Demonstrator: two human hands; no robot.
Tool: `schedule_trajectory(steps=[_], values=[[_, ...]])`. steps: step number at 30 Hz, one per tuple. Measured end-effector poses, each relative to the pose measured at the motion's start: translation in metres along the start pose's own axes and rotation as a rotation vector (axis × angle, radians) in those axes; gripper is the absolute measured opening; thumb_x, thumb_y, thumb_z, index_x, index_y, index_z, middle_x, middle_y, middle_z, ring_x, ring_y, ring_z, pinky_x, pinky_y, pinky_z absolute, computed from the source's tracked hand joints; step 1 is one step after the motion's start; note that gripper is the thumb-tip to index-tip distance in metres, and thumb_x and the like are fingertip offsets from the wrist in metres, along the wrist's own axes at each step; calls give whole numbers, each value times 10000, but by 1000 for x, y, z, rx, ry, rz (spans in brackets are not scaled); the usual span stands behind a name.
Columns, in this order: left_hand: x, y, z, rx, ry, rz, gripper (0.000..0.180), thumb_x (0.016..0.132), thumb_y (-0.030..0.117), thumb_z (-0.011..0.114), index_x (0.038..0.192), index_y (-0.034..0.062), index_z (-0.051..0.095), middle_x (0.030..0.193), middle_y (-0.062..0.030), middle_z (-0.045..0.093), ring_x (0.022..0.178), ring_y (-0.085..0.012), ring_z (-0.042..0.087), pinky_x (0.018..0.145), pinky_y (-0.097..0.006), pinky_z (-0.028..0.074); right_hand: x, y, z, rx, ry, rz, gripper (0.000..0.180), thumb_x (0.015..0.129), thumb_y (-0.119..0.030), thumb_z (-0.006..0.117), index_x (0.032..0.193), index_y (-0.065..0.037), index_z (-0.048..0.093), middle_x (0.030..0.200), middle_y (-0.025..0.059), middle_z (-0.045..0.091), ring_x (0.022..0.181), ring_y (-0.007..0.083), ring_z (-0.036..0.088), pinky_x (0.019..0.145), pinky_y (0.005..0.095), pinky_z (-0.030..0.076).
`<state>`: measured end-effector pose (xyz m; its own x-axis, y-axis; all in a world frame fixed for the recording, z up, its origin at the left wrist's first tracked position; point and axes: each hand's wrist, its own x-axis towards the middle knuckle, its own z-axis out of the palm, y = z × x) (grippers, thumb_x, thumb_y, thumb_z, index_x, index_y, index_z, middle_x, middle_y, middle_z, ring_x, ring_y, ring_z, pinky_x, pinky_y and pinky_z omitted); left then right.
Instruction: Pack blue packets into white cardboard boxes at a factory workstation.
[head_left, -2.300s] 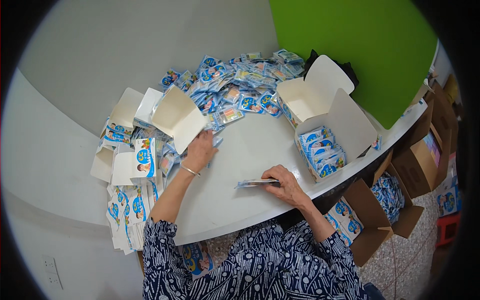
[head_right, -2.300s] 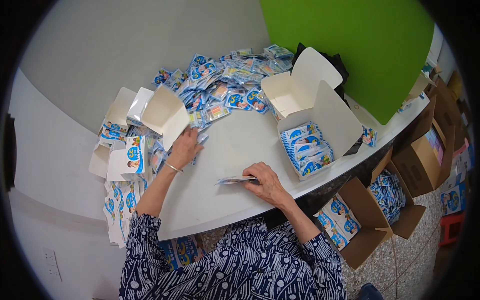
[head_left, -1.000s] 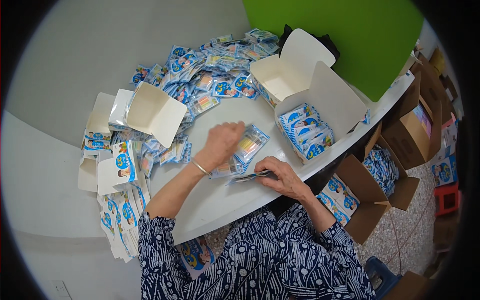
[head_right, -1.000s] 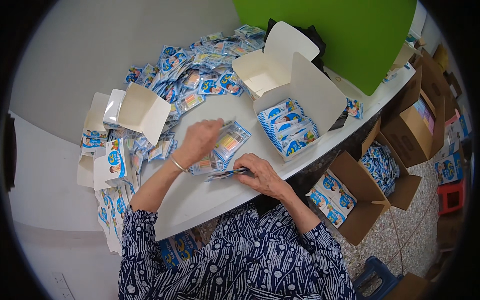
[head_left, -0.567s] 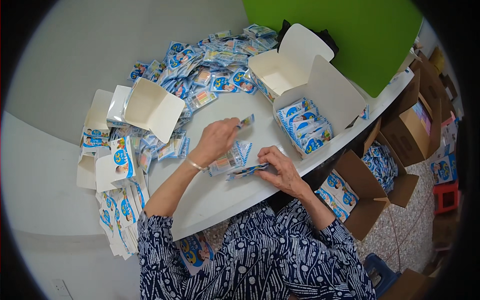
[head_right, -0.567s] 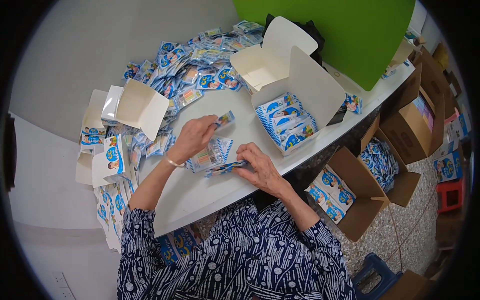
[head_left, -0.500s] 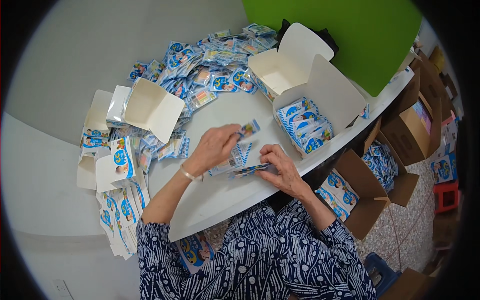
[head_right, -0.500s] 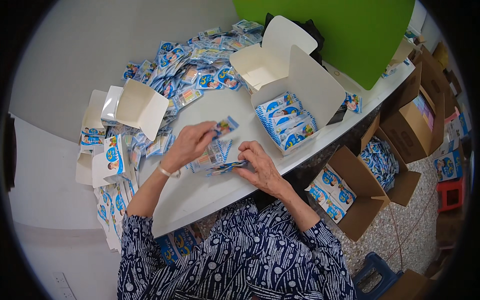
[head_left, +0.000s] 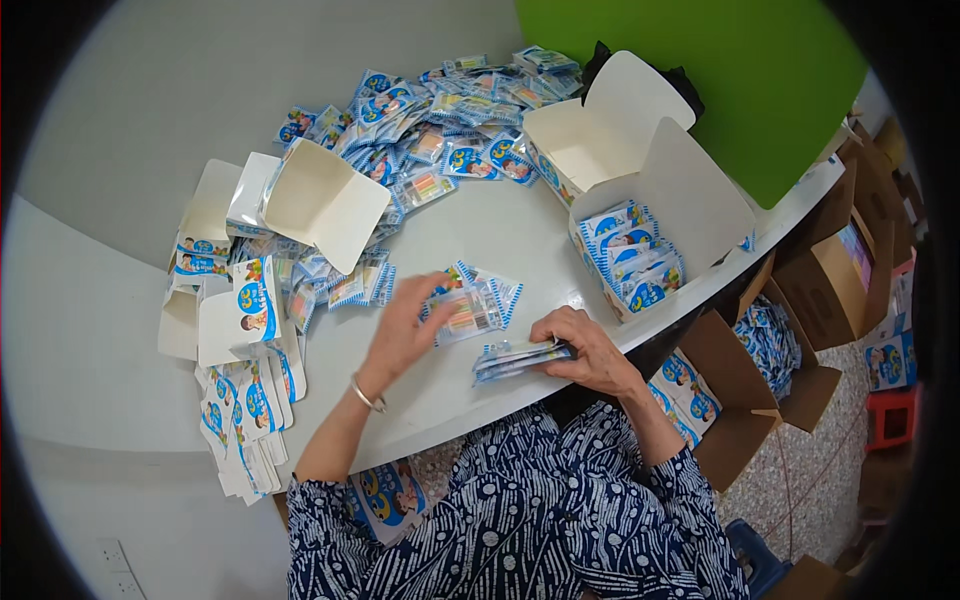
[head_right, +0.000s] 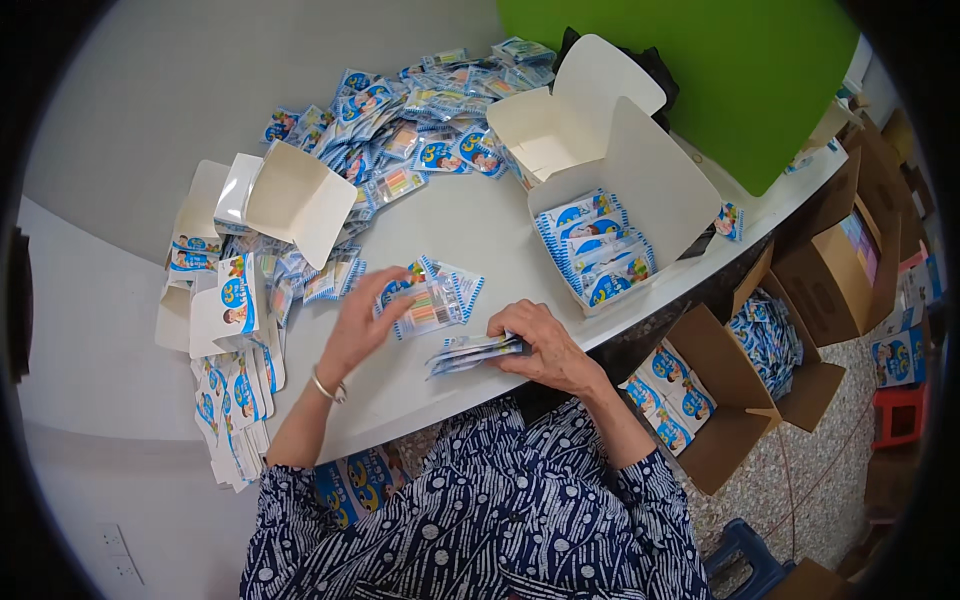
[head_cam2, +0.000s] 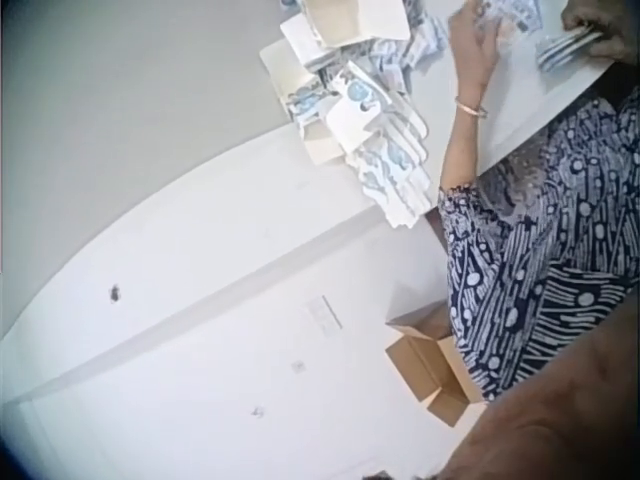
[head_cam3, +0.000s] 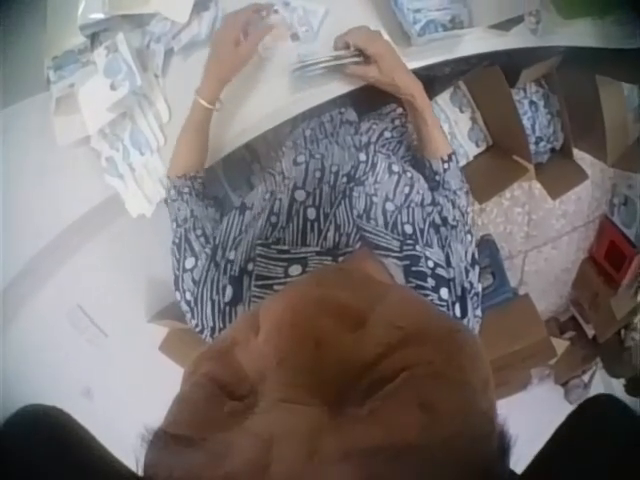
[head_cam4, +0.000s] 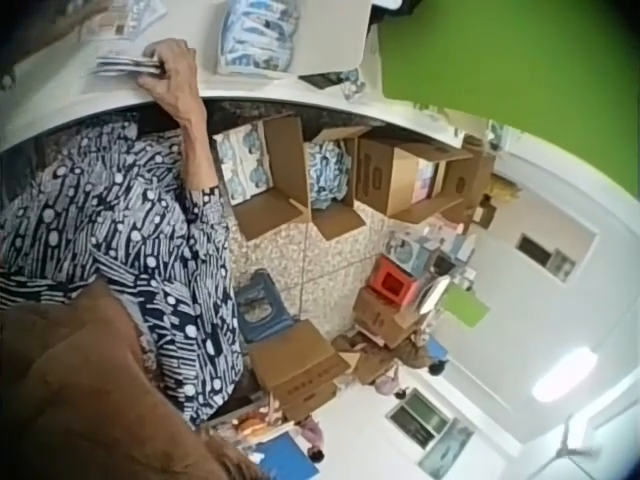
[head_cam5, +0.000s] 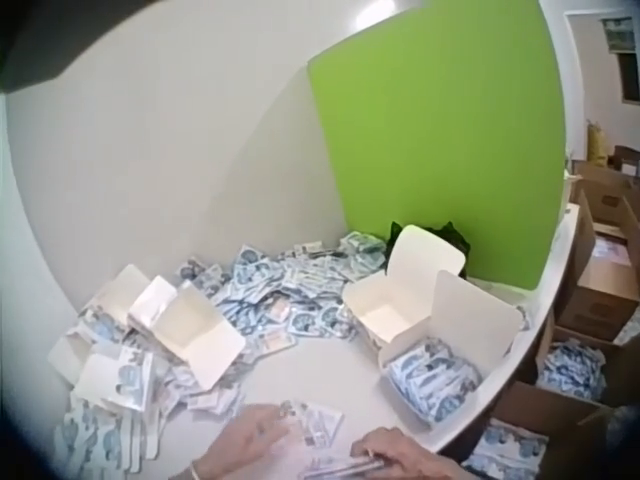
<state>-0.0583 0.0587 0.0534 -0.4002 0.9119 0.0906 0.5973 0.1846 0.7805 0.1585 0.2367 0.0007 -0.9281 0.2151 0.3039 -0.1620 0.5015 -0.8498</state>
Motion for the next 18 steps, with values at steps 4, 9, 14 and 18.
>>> schedule_trajectory(steps=[4, 9, 14, 18], values=[[-4, -42, -3, 447, 76, 152, 491, 791, 224, 731, 1182, -16, 555, 1250, -183, 535, 1142, -346, 491, 975, -415, 402, 4, -6, -2, 1, -71, 88, 330, 711, -135, 718, 1007, -94, 578, 960, 58, 580, 969, 250, 522, 907, 344, 375], [0, -38, 6, 376, 79, 131, 379, 761, 184, 752, 1021, -14, 561, 1268, -190, 487, 1202, -362, 416, 1005, -448, 349, 5, -11, 1, 117, 3, 193, 304, 720, -144, 726, 986, -67, 600, 956, 54, 614, 932, 223, 553, 866, 336, 407], [1, 5, 11, 238, 118, 42, 283, 794, 128, 720, 967, -9, 543, 1101, -158, 585, 999, -284, 563, 892, -365, 437, 3, 0, -1, 24, -49, 144, 349, 725, -155, 742, 1019, -58, 580, 995, 67, 606, 934, 217, 556, 870, 322, 412], [-4, 28, 26, 2, 58, 90, 263, 844, 102, 675, 1055, -11, 565, 931, -113, 660, 774, -185, 623, 755, -286, 484, 6, -7, 1, 195, 103, 136, 405, 711, -155, 762, 1054, -57, 569, 1074, 61, 581, 980, 203, 551, 889, 316, 416]])
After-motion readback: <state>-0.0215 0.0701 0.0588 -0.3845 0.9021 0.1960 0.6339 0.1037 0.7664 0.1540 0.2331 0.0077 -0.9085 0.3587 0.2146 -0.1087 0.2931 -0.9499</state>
